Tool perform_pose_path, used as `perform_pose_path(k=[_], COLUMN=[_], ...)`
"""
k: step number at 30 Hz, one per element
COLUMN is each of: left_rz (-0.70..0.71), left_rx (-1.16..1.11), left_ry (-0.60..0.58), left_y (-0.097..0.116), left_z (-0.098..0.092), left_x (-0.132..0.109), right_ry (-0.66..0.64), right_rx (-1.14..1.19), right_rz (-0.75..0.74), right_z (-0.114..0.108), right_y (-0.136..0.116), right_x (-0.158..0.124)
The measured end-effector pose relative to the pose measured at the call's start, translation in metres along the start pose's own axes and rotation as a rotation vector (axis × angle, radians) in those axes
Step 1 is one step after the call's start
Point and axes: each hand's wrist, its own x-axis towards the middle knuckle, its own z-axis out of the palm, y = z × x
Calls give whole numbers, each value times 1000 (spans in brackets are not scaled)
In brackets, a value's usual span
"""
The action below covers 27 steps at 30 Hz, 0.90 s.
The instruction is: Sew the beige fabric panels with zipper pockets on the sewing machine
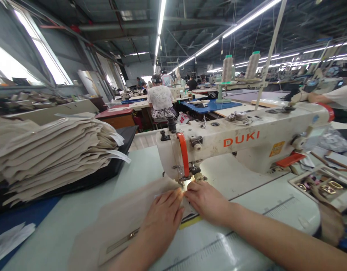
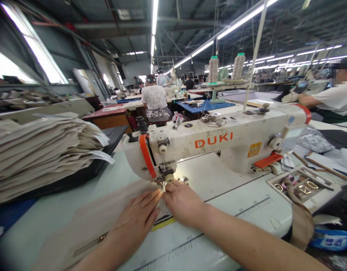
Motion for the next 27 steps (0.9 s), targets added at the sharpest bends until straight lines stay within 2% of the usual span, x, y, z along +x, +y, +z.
perform_pose_path(k=[17, 27], left_rz=[25, -9], left_rx=[-20, -6], left_ry=[38, -40], left_y=[-2, -12], left_z=[-2, 0], left_x=[0, 10], right_ry=[-22, 26], right_rx=[-22, -41], right_rz=[15, 4], right_z=[-2, 2], right_y=[-1, -1], right_x=[-1, 0])
